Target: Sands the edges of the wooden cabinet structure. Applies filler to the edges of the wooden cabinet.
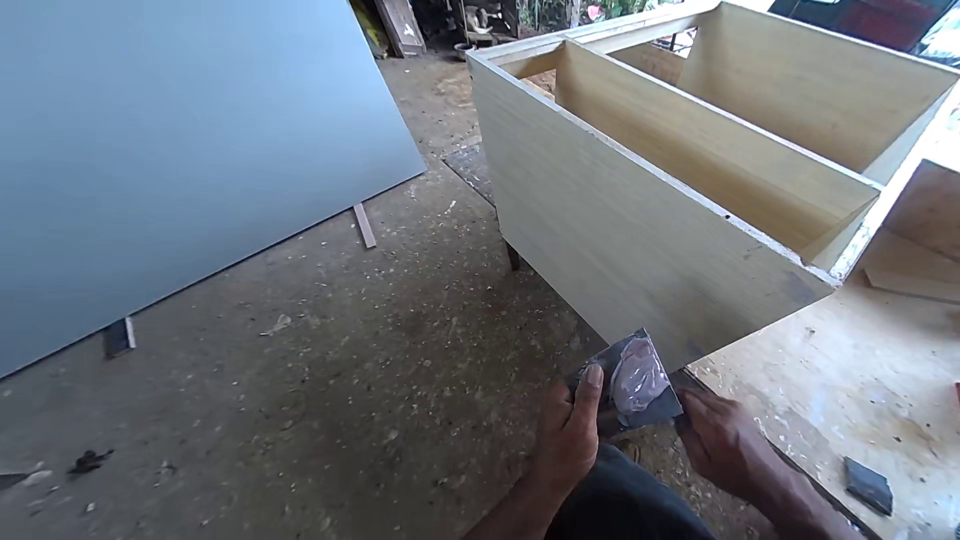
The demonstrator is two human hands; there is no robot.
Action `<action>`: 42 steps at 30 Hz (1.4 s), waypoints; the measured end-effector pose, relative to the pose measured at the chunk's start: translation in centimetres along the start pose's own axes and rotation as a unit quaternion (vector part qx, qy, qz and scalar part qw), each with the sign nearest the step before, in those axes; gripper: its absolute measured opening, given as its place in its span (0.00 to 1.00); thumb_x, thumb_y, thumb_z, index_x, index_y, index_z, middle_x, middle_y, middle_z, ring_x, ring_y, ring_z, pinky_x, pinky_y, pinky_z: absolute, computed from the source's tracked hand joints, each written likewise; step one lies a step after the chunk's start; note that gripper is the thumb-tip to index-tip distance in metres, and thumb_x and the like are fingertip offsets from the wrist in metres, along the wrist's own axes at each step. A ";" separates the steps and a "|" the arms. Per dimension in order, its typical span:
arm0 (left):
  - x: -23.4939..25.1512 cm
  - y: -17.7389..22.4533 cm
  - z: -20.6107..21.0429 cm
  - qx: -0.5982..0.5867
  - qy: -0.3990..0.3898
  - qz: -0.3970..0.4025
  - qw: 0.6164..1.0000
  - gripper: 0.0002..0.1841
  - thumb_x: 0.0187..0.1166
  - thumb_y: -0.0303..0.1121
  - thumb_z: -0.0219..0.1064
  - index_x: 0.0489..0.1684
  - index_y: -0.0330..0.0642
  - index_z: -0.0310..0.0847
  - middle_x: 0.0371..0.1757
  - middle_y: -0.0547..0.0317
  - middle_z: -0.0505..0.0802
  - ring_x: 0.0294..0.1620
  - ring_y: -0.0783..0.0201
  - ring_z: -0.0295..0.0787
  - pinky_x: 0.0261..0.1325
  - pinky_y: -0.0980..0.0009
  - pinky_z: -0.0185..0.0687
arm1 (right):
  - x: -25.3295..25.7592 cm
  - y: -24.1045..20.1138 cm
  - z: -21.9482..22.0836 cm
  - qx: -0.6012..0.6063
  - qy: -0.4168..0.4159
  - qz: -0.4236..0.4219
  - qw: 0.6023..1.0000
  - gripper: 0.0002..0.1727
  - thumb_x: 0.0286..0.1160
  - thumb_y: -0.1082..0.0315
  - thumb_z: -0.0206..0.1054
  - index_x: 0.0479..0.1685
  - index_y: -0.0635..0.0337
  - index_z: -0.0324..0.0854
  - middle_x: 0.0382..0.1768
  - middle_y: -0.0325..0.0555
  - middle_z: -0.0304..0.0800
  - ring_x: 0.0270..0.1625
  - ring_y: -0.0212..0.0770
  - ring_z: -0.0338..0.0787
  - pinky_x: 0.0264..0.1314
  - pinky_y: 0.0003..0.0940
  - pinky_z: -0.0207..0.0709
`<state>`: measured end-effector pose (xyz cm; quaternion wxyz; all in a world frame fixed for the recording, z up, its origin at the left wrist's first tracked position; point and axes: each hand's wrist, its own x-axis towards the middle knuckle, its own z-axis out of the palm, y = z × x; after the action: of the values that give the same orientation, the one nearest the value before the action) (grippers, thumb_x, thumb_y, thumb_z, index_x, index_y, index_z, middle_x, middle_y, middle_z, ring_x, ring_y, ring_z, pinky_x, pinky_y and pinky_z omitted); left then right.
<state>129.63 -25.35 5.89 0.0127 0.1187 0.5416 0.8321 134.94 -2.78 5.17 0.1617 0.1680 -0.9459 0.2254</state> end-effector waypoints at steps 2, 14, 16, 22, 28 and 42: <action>0.4 0.5 -0.7 -0.022 -0.003 0.004 1.000 0.18 0.93 0.41 0.53 0.53 0.34 0.85 0.45 0.50 0.96 0.46 0.58 0.96 0.57 0.57 0.94 | -0.4 1.5 -0.7 0.136 0.030 0.125 0.982 0.15 0.80 0.60 0.57 0.46 0.54 0.89 0.35 0.35 0.93 0.37 0.30 0.92 0.40 0.34 0.88; -0.6 -0.8 2.2 0.002 0.057 0.018 0.998 0.19 0.95 0.43 0.47 0.54 0.41 0.84 0.47 0.64 0.95 0.53 0.70 0.92 0.64 0.66 0.89 | 1.8 -5.7 0.8 0.514 0.322 0.353 0.713 0.13 0.86 0.69 0.57 0.63 0.63 0.76 0.47 0.48 0.92 0.47 0.40 0.94 0.51 0.40 0.92; -1.1 -1.3 2.6 0.114 0.050 0.074 0.989 0.21 0.95 0.44 0.47 0.44 0.42 0.85 0.36 0.68 0.93 0.41 0.77 0.92 0.50 0.74 0.91 | 2.0 -5.6 1.1 0.490 0.311 0.397 0.711 0.12 0.87 0.68 0.57 0.61 0.64 0.77 0.44 0.50 0.91 0.41 0.41 0.94 0.40 0.38 0.92; -1.0 -2.8 3.7 0.258 0.002 0.116 0.959 0.25 0.95 0.46 0.45 0.39 0.37 0.83 0.26 0.66 0.86 0.29 0.81 0.85 0.36 0.81 0.84 | 3.6 -5.7 0.9 0.530 0.270 0.499 0.630 0.12 0.91 0.66 0.54 0.59 0.64 0.77 0.34 0.54 0.90 0.21 0.40 0.87 0.13 0.30 0.76; -1.0 -2.4 3.9 0.358 -0.058 0.134 0.922 0.30 0.94 0.50 0.43 0.43 0.33 0.84 0.25 0.58 0.87 0.28 0.74 0.87 0.33 0.77 0.86 | 4.5 -5.0 0.6 0.531 0.238 0.507 0.636 0.12 0.91 0.67 0.55 0.56 0.65 0.78 0.34 0.54 0.91 0.25 0.39 0.87 0.18 0.29 0.77; 0.1 2.0 1.8 -0.227 0.026 -0.236 0.945 0.20 0.93 0.43 0.49 0.60 0.36 0.79 0.48 0.50 0.94 0.48 0.59 0.95 0.55 0.59 0.93 | 3.5 -2.1 -9.8 0.144 0.147 -0.191 0.960 0.08 0.90 0.65 0.53 0.55 0.47 0.77 0.66 0.35 0.90 0.72 0.42 0.88 0.77 0.45 0.81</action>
<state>130.10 -24.57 8.42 0.2212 -0.0396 0.3511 0.9090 134.92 -0.69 15.62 0.3131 0.3323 -0.8194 0.3467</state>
